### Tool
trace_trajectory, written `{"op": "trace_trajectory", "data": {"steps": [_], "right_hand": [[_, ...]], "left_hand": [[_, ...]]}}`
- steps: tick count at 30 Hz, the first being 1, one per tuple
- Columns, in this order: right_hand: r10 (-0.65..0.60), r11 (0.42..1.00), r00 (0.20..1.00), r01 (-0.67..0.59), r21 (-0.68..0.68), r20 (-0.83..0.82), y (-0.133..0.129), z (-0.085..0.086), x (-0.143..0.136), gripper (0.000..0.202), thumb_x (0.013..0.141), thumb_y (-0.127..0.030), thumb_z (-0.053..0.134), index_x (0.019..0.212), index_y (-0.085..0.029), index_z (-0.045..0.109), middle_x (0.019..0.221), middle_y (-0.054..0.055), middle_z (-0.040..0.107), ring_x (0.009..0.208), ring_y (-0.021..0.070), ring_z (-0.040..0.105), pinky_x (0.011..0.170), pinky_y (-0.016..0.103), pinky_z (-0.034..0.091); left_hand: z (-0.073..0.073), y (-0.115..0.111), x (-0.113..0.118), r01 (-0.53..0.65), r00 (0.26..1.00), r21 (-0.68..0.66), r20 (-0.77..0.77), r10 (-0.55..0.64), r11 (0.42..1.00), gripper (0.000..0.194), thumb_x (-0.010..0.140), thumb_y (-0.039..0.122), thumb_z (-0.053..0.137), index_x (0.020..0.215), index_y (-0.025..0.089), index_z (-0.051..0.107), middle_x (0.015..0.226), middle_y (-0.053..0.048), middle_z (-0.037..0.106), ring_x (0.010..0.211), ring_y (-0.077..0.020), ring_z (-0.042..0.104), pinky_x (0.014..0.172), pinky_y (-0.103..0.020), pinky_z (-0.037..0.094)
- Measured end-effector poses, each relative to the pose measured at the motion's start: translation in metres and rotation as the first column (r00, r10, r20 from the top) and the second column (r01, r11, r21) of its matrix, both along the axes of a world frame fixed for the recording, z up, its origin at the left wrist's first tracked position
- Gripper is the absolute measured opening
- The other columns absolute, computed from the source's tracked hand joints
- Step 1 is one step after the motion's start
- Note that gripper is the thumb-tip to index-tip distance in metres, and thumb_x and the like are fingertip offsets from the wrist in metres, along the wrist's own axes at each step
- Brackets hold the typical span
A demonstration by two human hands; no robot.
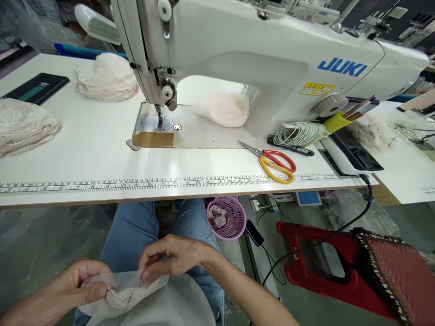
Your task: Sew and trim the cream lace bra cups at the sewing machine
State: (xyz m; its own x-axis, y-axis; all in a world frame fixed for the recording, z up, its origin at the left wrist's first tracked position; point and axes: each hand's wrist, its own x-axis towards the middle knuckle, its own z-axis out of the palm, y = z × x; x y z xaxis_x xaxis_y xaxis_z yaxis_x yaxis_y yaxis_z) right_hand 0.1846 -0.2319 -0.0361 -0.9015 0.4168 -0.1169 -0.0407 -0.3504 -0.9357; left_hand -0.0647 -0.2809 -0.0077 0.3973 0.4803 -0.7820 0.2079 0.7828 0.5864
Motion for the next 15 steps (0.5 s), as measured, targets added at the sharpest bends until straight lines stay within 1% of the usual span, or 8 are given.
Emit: {"op": "trace_trajectory", "data": {"steps": [4,6,11,15], "right_hand": [[0.012,1.000,1.000,-0.013,-0.006,-0.027,-0.0010,-0.0022,-0.0012,0.007,0.080,-0.017,0.064,0.084,-0.012,0.063,0.079,0.002,0.062,0.073,0.0113,0.060,0.071,0.021,0.047],[0.009,1.000,1.000,-0.008,0.010,-0.029,-0.0020,-0.0043,-0.0021,0.007,0.079,-0.017,0.065,0.083,-0.012,0.063,0.078,0.001,0.061,0.071,0.0103,0.059,0.069,0.019,0.047],[-0.007,0.999,1.000,0.008,0.034,-0.023,-0.0021,-0.0072,-0.0032,0.007,0.077,-0.014,0.068,0.080,-0.012,0.063,0.076,0.000,0.061,0.067,0.0087,0.056,0.065,0.018,0.045],[0.003,1.000,1.000,-0.003,0.028,0.015,-0.0002,-0.0048,-0.0033,0.006,0.077,-0.013,0.068,0.080,-0.012,0.063,0.074,-0.002,0.060,0.066,0.0079,0.055,0.063,0.016,0.044]], "left_hand": [[-0.0044,0.0000,0.0011,0.012,0.997,0.031,0.071,-0.014,0.999,0.043,0.061,0.059,0.079,0.069,0.017,0.075,0.060,0.000,0.061,0.058,-0.0117,0.048,0.056,-0.018,0.036],[-0.0065,-0.0006,0.0006,0.013,0.997,0.049,0.079,-0.017,0.999,0.042,0.062,0.057,0.079,0.069,0.016,0.075,0.058,0.001,0.060,0.055,-0.0108,0.047,0.054,-0.019,0.036],[-0.0092,-0.0028,-0.0034,0.014,0.999,0.051,0.049,-0.017,0.999,0.042,0.061,0.057,0.079,0.068,0.016,0.075,0.061,0.000,0.063,0.057,-0.0121,0.049,0.054,-0.019,0.036],[-0.0048,-0.0005,-0.0020,0.040,0.999,0.060,0.032,-0.042,0.997,0.044,0.061,0.059,0.078,0.068,0.016,0.075,0.061,-0.001,0.063,0.059,-0.0128,0.049,0.055,-0.019,0.036]]}}
